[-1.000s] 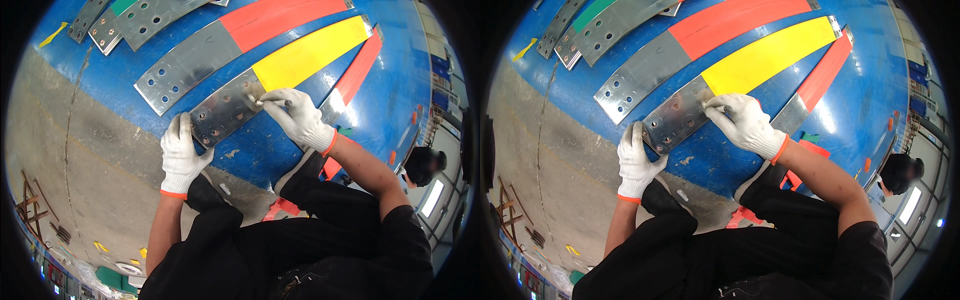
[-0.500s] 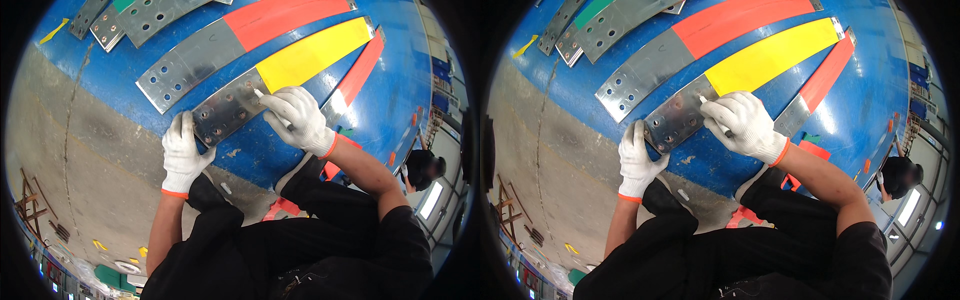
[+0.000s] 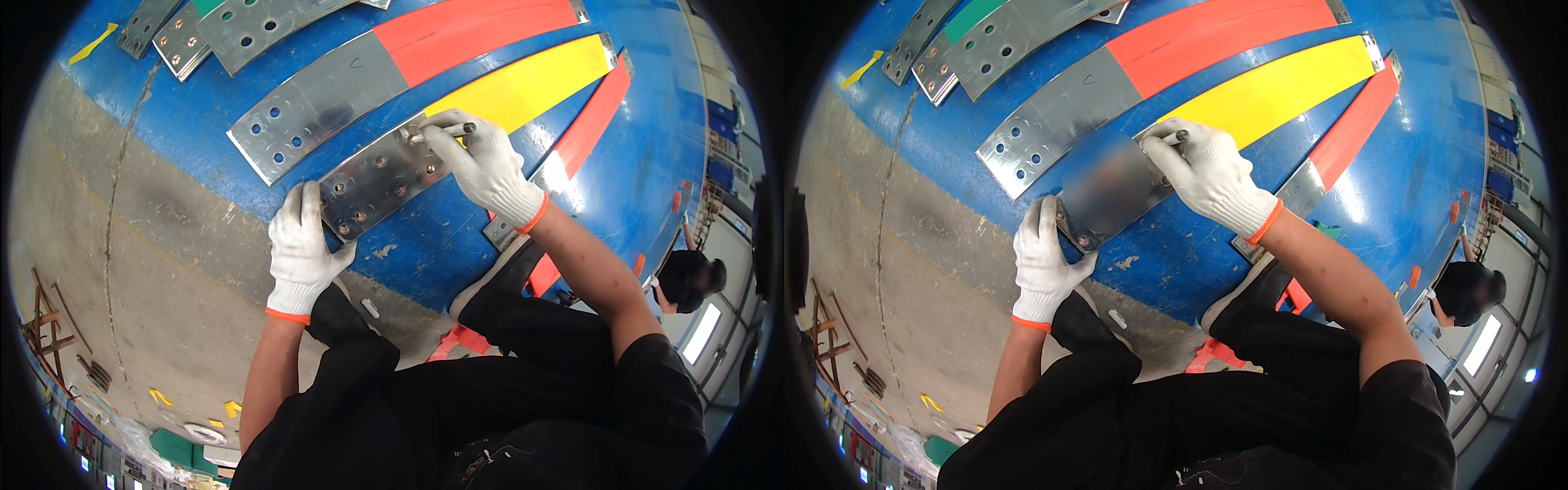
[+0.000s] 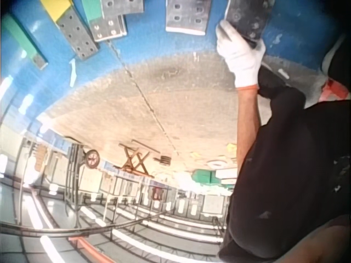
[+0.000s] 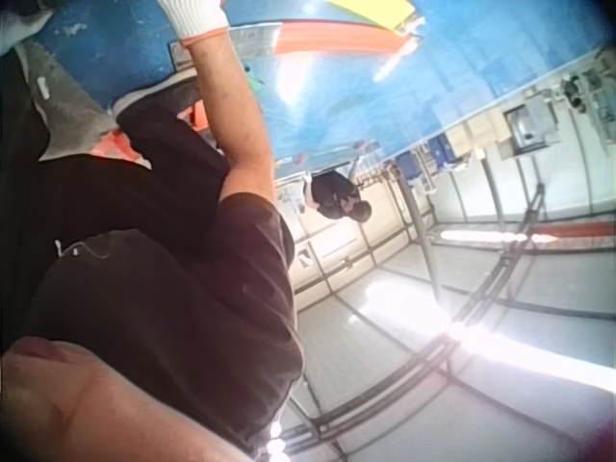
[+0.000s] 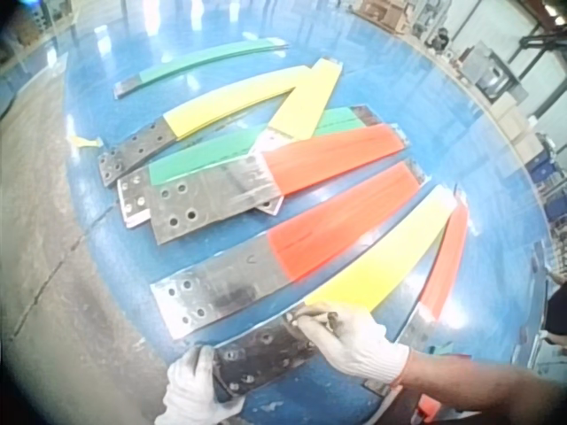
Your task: The person aligns and attaches colored plastic strips to metal brackets on a blue work surface. They use a utility knife to trim excess material and a marker to label the metal parts. The person handles multiple strips and brackets, arranging them in rows.
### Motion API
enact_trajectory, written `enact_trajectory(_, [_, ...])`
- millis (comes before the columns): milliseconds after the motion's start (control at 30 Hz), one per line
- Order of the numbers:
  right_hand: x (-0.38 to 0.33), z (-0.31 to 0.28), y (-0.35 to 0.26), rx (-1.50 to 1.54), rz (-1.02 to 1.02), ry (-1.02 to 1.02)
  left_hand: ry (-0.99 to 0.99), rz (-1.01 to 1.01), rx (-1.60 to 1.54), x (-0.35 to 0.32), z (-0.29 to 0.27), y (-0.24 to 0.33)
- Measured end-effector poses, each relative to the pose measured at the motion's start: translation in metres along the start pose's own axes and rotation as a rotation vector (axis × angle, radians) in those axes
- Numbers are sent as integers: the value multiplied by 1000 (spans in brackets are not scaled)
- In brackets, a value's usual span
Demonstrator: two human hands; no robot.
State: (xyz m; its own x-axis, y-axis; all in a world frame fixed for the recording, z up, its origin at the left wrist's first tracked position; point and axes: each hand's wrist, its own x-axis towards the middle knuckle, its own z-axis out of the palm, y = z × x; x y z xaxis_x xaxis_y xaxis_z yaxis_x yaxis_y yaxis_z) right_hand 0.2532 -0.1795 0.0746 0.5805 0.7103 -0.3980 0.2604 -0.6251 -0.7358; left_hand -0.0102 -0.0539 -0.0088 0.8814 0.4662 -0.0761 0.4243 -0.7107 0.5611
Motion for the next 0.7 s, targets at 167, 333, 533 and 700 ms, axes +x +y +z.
enact_trajectory(167, [5, -4, 1, -353, -298, -14, -1, 4, 11, -1, 0, -1])
enact_trajectory(333, [-8, 0, 17, -567, -681, 44, 15, 21, -3, 0, 1, -2])
enact_trajectory(533, [-34, 18, 9, -453, -805, -24, 2, 11, 2, -1, 0, -2])
enact_trajectory(700, [-27, 28, 22, -523, -740, -39, 9, 20, -10, 0, 1, -3])
